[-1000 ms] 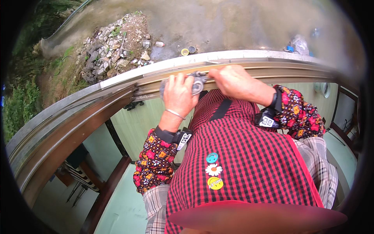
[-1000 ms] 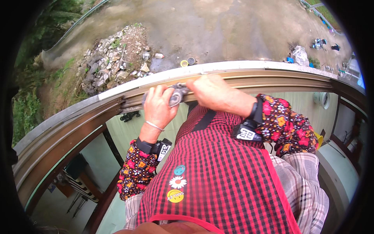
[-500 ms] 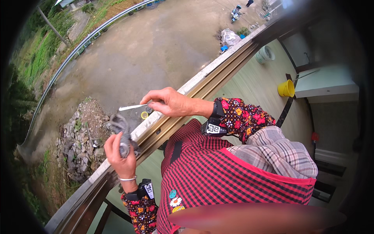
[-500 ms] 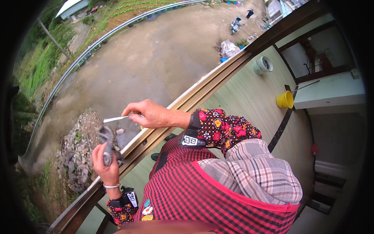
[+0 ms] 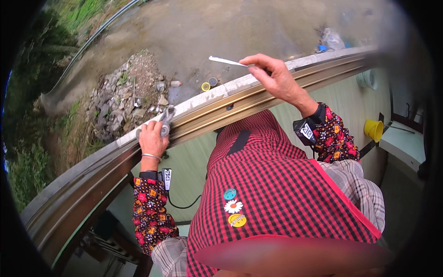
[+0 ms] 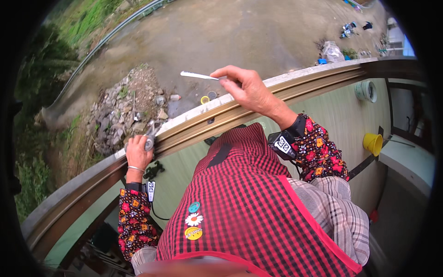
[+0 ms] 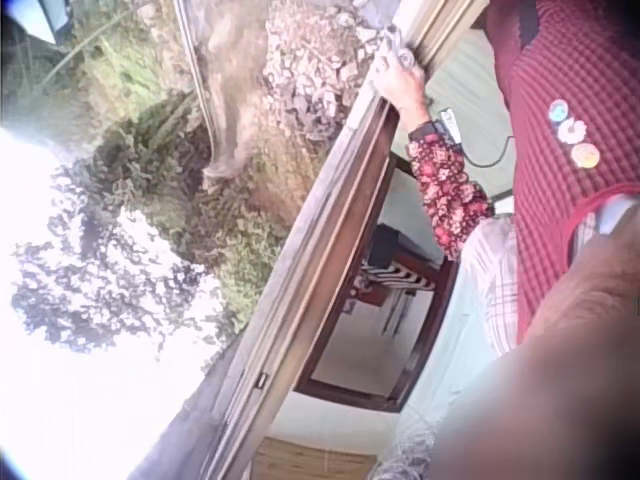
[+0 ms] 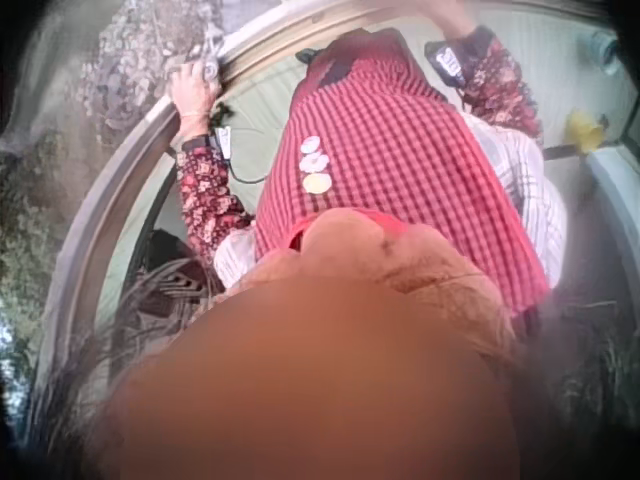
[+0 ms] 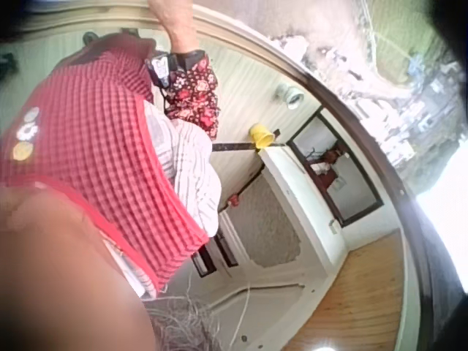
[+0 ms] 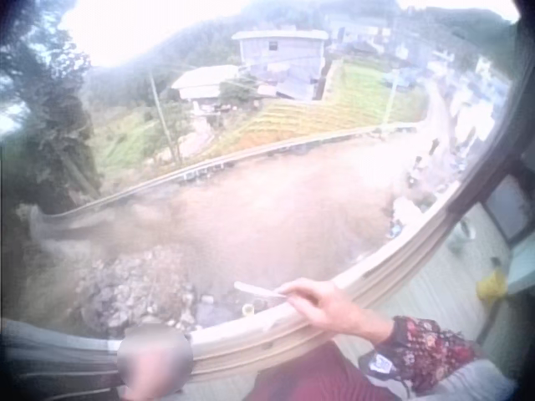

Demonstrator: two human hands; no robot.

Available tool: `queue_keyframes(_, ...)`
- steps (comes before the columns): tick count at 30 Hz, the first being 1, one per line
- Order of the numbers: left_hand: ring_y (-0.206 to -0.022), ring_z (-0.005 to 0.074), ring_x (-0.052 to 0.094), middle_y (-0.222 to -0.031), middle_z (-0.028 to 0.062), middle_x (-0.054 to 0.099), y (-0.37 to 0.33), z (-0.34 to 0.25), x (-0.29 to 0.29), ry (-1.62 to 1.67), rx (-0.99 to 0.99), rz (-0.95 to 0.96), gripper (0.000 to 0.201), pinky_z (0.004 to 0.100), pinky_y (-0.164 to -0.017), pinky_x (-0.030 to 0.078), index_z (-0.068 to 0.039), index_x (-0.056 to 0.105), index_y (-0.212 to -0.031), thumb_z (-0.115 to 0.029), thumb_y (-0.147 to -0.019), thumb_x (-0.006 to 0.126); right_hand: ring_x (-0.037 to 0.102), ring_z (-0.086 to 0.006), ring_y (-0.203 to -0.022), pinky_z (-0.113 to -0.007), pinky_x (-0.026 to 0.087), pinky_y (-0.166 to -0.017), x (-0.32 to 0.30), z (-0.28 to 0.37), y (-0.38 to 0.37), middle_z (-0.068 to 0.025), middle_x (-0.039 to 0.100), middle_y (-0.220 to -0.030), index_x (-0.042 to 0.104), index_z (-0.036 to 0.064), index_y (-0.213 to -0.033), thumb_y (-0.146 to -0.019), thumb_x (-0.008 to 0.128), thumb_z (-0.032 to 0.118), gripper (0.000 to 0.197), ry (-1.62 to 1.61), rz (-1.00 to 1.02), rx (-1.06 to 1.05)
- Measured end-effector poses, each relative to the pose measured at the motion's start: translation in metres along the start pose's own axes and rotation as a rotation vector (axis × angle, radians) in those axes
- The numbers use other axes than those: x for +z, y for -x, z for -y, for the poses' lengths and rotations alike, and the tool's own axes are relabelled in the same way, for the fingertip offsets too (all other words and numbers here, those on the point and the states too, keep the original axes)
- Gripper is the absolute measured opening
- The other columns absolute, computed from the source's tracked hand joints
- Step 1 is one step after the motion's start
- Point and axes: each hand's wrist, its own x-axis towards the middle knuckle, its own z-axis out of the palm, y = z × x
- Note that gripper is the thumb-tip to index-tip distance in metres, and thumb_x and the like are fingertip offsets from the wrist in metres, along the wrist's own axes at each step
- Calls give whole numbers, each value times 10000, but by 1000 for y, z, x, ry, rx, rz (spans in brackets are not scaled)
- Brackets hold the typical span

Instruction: The person cleans the window frame using a small brush and a cloth, scrubbing the grooves and wiping away debris. They work along the vertical and horizontal sections of the frame, then close the window at the end.

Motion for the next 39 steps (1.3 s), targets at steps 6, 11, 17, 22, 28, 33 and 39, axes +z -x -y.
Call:
queue_keyframes(6, -932, 329, 580, -1067, 100, 634, -29, -30, -19, 139, 0, -410, 416, 411, -803, 500, -71, 676, -1097, -79, -684, 722, 410, -37, -675, -208, 371, -604, -16, 2, -2, 59, 512, -759, 674, 55, -1174, -964, 578, 26, 233, 74, -151, -67)
queue_keyframes(11, -995, 317, 573, -1138, 109, 622, -118, -152, 3, 489, 481, -264, 525, 416, -878, 473, -86, 667, -1162, -70, -638, 689, 419, -22, -697, -195, 350, -597, -21, 6, -15, 67, 529, -772, 672, 59, -1186, -976, 572, 30, 235, 126, -240, -89)
queue_keyframes(17, -961, 251, 562, -1117, 7, 611, -137, -150, 35, 387, 664, -65, 427, 400, -778, 459, -188, 686, -1060, -177, -635, 720, 419, -21, -697, -196, 355, -600, -21, 15, -29, 73, 539, -787, 673, 55, -1184, -979, 570, 35, 230, 186, -226, -34)
queue_keyframes(22, -920, 257, 572, -1087, 24, 642, -32, -4, 6, 254, 466, 11, 310, 407, -783, 461, -148, 694, -974, -189, -671, 739, 406, -12, -708, -183, 318, -612, -23, 10, -25, 91, 510, -807, 660, 41, -1216, -989, 563, 47, 247, 137, -263, -40)
queue_keyframes(28, -921, 341, 601, -1054, 105, 639, 31, 63, -71, 77, 27, -250, 394, 442, -810, 498, -85, 690, -1015, -96, -627, 757, 340, -6, -650, -181, 265, -561, -13, 14, -32, 110, 453, -759, 673, 52, -1199, -980, 569, 20, 245, 92, -296, -96)
queue_keyframes(33, -988, 299, 584, -1123, 79, 617, -11, -35, -40, 383, 176, -385, 430, 416, -803, 467, -135, 658, -1043, -169, -622, 740, 357, 3, -682, -168, 267, -584, 30, 40, -52, 97, 543, -890, 655, 52, -1249, -1000, 544, 26, 274, 45, -157, -3)
queue_keyframes(39, -942, 264, 565, -1052, 33, 627, 38, -13, -15, 174, -55, -234, 365, 407, -768, 458, -158, 669, -995, -217, -642, 741, 392, -33, -725, -183, 320, -639, 76, 64, -62, 69, 545, -888, 652, 31, -1217, -988, 545, 14, 253, 139, 107, -132)
